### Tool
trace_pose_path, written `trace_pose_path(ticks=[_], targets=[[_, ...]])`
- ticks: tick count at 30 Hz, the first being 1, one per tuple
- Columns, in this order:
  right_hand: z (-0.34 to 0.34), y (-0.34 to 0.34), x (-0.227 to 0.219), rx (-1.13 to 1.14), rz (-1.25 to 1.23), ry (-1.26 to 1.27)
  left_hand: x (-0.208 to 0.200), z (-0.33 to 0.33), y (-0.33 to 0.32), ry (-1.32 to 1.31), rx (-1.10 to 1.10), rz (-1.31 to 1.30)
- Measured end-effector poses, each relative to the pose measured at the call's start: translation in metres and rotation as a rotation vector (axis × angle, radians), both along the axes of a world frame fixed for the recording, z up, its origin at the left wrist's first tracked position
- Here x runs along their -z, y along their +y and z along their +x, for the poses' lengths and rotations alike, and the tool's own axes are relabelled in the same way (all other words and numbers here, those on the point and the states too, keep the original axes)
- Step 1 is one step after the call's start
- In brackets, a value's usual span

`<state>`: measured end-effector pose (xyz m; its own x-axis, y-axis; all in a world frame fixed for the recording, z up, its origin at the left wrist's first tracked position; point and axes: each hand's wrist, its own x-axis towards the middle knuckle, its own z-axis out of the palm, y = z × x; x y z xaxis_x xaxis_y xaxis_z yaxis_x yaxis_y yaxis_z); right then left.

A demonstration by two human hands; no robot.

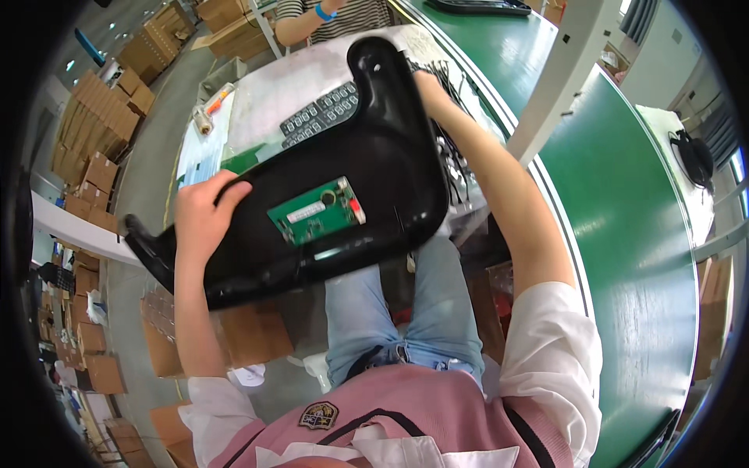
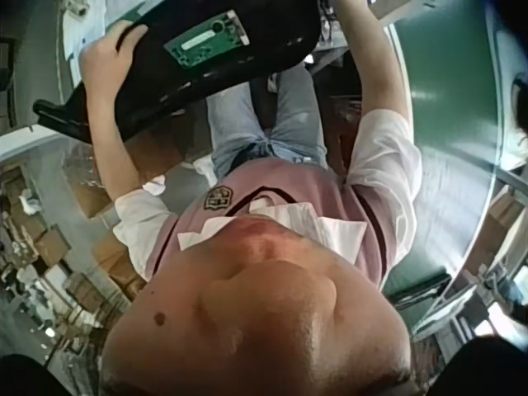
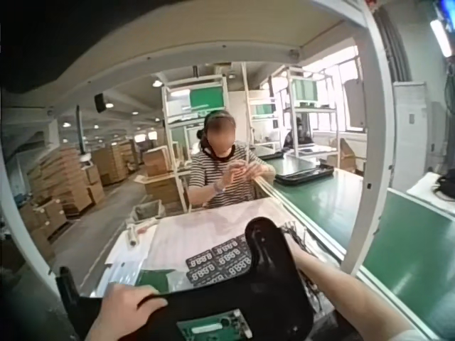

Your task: Assembling electronic control panels by attaching displays and labels to plastic housings.

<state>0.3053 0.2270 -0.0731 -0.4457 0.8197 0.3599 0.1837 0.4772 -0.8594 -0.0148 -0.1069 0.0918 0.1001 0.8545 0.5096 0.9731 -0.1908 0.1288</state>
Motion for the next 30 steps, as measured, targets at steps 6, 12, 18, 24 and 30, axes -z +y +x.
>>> trace_pose_path(ticks=[6,12,18,24,30], targets=[[-0.095,0.003,-0.034,0.475,0.415,-0.745,0.065,-0.048,0.05,-0.211,0.076,-0.467],[-0.094,0.04,-0.035,0.556,0.35,-0.762,0.086,-0.048,0.078,-0.226,0.067,-0.72],[-0.07,-0.028,-0.096,0.206,-0.126,0.014,0.103,-0.059,0.081,-0.307,0.128,-0.73],[-0.044,-0.145,-0.157,-0.033,-0.005,-0.208,0.113,-0.07,0.094,-0.224,0.211,-0.621],[-0.052,-0.195,-0.094,-0.378,0.237,-0.817,0.116,-0.071,0.092,-0.267,0.146,-0.685]])
